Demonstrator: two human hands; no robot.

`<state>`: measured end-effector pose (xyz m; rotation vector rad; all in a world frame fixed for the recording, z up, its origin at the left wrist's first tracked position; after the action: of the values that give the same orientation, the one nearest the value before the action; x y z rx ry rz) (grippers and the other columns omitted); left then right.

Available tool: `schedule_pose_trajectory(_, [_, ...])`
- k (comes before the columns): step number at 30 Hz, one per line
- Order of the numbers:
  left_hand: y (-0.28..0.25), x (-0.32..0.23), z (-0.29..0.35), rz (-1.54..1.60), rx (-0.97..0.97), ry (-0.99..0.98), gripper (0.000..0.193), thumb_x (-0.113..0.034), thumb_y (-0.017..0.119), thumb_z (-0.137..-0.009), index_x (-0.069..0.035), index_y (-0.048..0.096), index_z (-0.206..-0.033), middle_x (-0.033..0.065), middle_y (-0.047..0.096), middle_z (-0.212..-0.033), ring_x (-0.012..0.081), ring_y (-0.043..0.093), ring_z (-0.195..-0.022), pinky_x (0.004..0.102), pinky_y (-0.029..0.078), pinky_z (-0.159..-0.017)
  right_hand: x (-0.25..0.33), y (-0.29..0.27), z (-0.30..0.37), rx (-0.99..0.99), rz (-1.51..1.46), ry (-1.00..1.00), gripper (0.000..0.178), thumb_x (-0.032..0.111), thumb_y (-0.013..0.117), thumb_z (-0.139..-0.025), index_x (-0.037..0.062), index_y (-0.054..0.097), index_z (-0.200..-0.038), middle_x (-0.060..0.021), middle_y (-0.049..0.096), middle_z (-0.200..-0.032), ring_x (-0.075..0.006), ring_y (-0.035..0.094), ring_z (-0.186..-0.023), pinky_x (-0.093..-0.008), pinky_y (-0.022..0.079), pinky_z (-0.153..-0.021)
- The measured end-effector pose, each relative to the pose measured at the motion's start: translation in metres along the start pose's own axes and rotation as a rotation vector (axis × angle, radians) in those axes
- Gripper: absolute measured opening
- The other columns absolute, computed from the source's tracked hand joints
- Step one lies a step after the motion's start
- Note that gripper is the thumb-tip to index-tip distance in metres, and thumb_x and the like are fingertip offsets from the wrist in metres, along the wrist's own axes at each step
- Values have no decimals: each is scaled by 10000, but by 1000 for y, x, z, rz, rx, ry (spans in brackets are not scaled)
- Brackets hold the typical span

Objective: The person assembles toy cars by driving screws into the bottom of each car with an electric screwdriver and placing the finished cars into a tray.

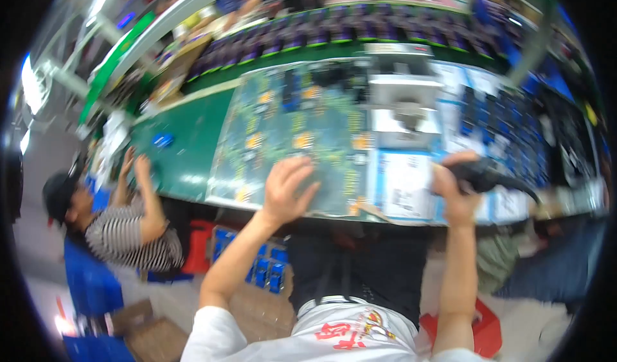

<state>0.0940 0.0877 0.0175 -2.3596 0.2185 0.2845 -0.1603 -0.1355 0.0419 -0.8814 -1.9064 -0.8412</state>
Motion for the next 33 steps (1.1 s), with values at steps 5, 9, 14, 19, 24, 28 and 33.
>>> schedule_pose_trajectory(5, [105, -114, -59, 525, 65, -4, 316, -5, 712, -760, 10, 625, -1062, 195, 638, -1075, 366, 637, -943, 396, 528, -788, 44, -5, 13, 146, -26, 137, 145, -14, 693, -802, 20, 577, -881, -70, 608, -664, -112, 565, -509, -242, 446, -475])
schedule_pose_trajectory(9, [185, -153, -130, 630, -68, -186, 377, -35, 662, -821, 28, 556, -1177, 225, 589, -1126, 423, 576, -1019, 421, 495, -863, 72, -24, 35, 276, -5, 44, 214, 38, 828, -740, 20, 645, -849, -13, 626, -742, -49, 533, -581, -202, 417, -529])
schedule_pose_trajectory(14, [287, -111, -222, 564, -124, -615, 534, -304, 583, -948, 87, 479, -1297, 278, 542, -1268, 423, 455, -1241, 470, 358, -1049, 98, -33, 34, 382, -125, 141, 271, 130, 849, -770, 26, 599, -784, 26, 541, -696, -39, 456, -636, -228, 360, -538])
schedule_pose_trajectory(19, [315, -112, -249, 26, 295, -827, 784, -582, 588, -861, 44, 501, -1324, 238, 528, -1359, 396, 414, -1324, 570, 282, -1084, 90, -49, 34, 282, -268, 154, 281, 160, 846, -783, 5, 634, -884, 3, 617, -777, -48, 509, -703, -229, 426, -612])
schedule_pose_trajectory(24, [313, -117, -242, 179, 289, -837, 635, -531, 722, -769, 14, 628, -1081, 197, 661, -1134, 388, 573, -1151, 522, 369, -1019, 91, -61, 33, 258, -311, 224, 294, 148, 859, -766, 8, 640, -902, 28, 615, -774, -35, 515, -721, -218, 431, -623])
schedule_pose_trajectory(28, [288, -107, -216, 560, -36, -719, 515, -222, 791, -782, 70, 532, -1118, 180, 656, -946, 246, 621, -874, 346, 489, -797, 99, -56, 31, 264, -281, 309, 281, -56, 833, -694, 12, 624, -870, -39, 638, -822, -76, 598, -760, -198, 467, -676])
schedule_pose_trajectory(33, [196, -160, -154, 1116, 44, -627, 401, -135, 717, -875, 13, 536, -1201, 75, 637, -1023, 134, 601, -878, 283, 494, -796, 92, -83, 28, 125, -142, 87, 236, -24, 773, -751, 16, 604, -911, -44, 627, -792, -80, 593, -656, -217, 484, -606])
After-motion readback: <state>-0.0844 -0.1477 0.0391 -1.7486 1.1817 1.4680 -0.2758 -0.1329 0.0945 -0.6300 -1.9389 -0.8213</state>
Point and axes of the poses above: each hand's wrist, its own z-axis away from the middle knuckle, its own y-axis out of the palm, x = y × z, the point moved 1 cm from there along -z, towards the middle knuckle
